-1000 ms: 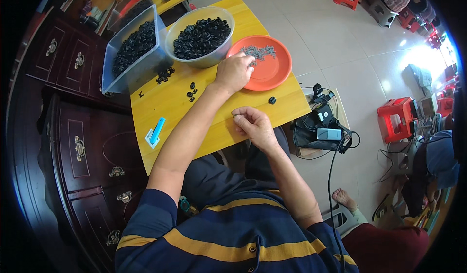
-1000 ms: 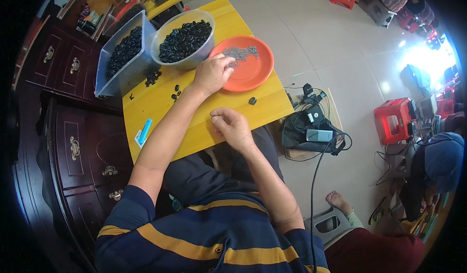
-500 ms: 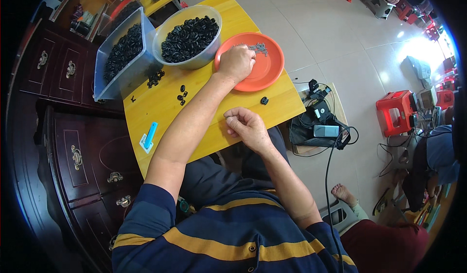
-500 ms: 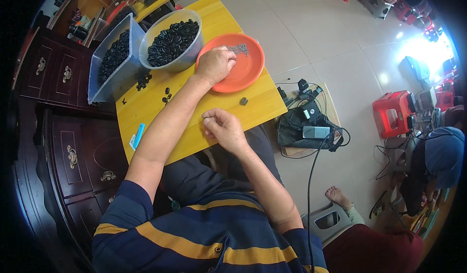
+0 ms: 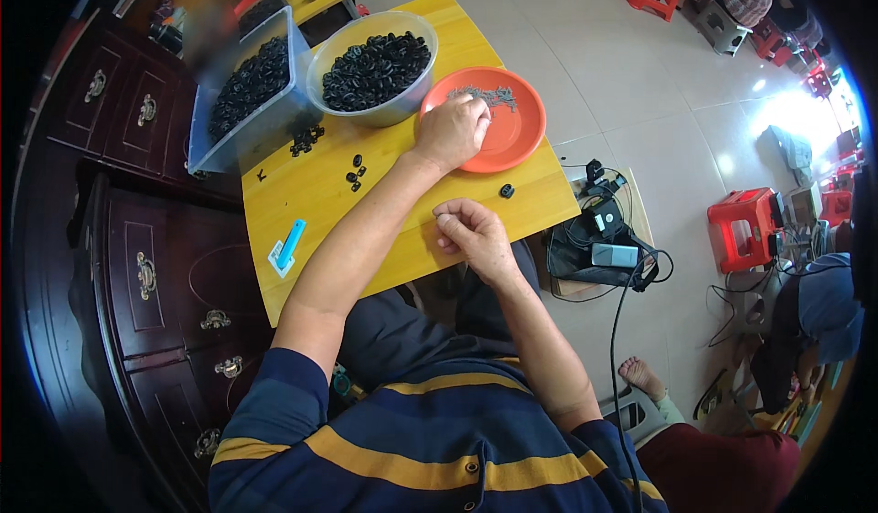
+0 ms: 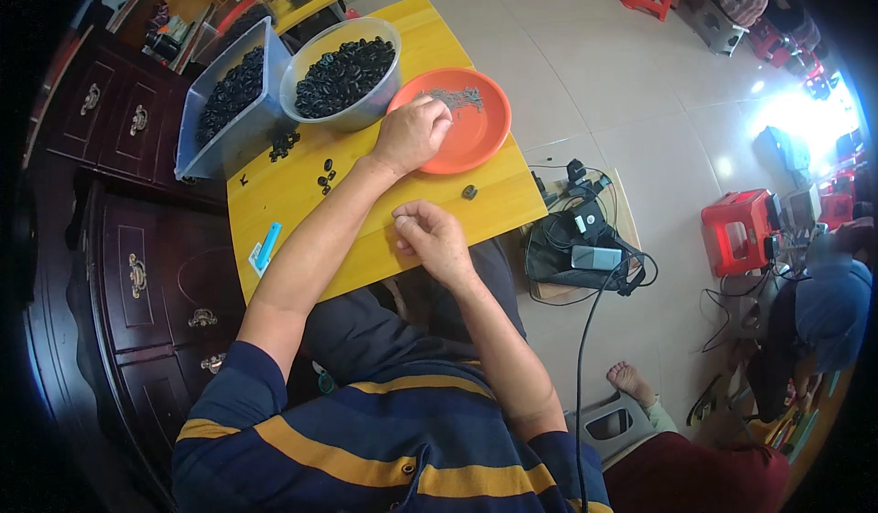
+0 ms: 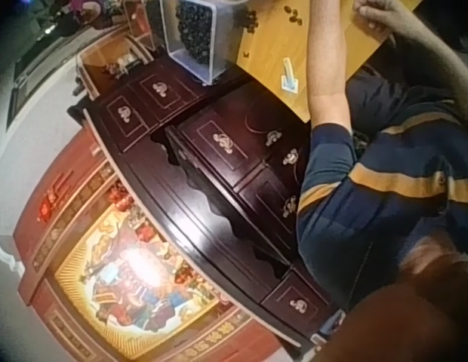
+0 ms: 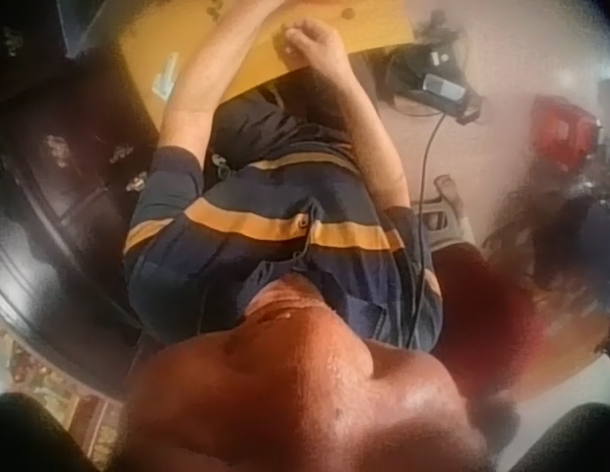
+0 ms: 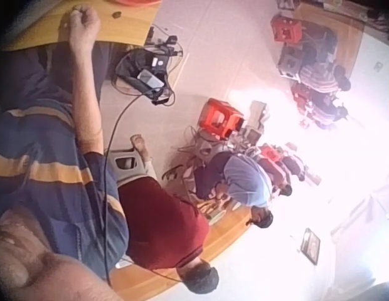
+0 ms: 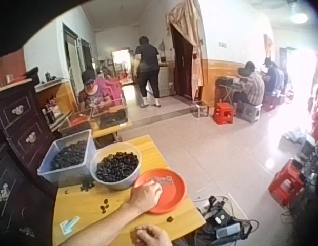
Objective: The person assembles small black plastic components by hand, inserting metal pins into pre-drilled holes.
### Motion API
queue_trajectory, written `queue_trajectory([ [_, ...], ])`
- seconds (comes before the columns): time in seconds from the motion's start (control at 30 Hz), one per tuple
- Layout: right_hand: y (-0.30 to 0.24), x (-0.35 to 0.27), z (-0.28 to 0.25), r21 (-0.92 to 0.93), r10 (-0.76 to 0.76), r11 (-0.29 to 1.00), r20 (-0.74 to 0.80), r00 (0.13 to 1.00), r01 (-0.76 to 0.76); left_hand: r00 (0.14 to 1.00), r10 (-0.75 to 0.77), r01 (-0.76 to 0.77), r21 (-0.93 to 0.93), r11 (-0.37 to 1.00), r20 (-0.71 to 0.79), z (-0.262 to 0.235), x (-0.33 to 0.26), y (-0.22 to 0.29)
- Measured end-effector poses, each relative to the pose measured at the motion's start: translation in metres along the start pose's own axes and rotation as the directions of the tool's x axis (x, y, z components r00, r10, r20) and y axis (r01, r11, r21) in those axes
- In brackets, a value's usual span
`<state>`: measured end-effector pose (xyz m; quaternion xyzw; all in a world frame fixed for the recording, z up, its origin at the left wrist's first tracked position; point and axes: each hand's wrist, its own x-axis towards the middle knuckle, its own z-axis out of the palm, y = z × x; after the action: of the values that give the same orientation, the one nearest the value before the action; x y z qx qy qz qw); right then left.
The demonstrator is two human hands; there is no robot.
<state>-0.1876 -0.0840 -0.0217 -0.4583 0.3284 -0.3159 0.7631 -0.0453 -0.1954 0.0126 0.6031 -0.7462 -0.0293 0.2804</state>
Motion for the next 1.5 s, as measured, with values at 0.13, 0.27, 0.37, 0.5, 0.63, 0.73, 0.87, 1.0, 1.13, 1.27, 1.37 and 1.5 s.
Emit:
queue_trajectory([
  [0.13,-0.007,-0.001,-0.004,0.154,0.053,0.987,-0.033,0.998,-0.047,0.999,0.026,-0.029,-0.126,0.992,-0.021,-0.020,-0.028,0.007],
  [0.27,-0.020,-0.007,-0.011,0.229,0.014,0.973,-0.152,0.988,0.022,0.996,0.063,-0.053,-0.154,0.987,0.058,-0.060,-0.070,0.029],
  [0.37,-0.029,-0.013,-0.014,0.199,0.000,0.980,-0.122,0.993,0.025,0.991,0.126,-0.118,-0.121,0.986,0.055,-0.080,-0.097,0.040],
  [0.5,-0.032,-0.020,-0.007,0.134,0.019,0.991,-0.064,0.998,-0.010,0.973,0.215,-0.213,-0.034,0.977,0.083,-0.094,-0.121,0.045],
  [0.63,-0.030,-0.025,0.001,0.070,0.057,0.996,-0.017,0.998,-0.055,0.974,0.221,-0.219,-0.034,0.975,0.054,-0.099,-0.137,0.044],
  [0.73,-0.025,-0.027,0.008,0.019,0.071,0.997,0.008,0.997,-0.071,0.984,0.176,-0.175,-0.027,0.984,0.021,-0.101,-0.149,0.043],
  [0.87,-0.016,-0.028,0.015,0.015,0.055,0.998,0.021,0.998,-0.055,0.989,0.149,-0.148,-0.020,0.989,0.007,-0.101,-0.162,0.041],
  [1.0,-0.012,-0.026,0.024,0.038,0.007,0.999,0.013,1.000,-0.008,0.996,-0.004,-0.018,-0.234,0.972,-0.091,-0.095,-0.172,0.039],
  [1.13,-0.009,-0.023,0.031,-0.033,-0.032,0.999,-0.031,0.999,0.031,0.976,-0.201,0.137,-0.473,0.870,-0.087,-0.088,-0.179,0.036],
  [1.27,-0.006,-0.015,0.032,-0.241,-0.106,0.966,-0.020,0.994,0.098,0.951,-0.308,0.245,-0.563,0.789,-0.018,-0.083,-0.183,0.030],
  [1.37,-0.004,-0.005,0.027,-0.410,-0.171,0.898,0.016,0.985,0.162,0.938,-0.347,0.292,-0.589,0.754,0.020,-0.075,-0.187,0.021],
  [1.5,-0.017,0.014,0.012,-0.513,-0.359,0.810,-0.053,0.932,0.283,0.884,-0.437,0.403,-0.748,0.527,0.167,-0.071,-0.193,0.013],
])
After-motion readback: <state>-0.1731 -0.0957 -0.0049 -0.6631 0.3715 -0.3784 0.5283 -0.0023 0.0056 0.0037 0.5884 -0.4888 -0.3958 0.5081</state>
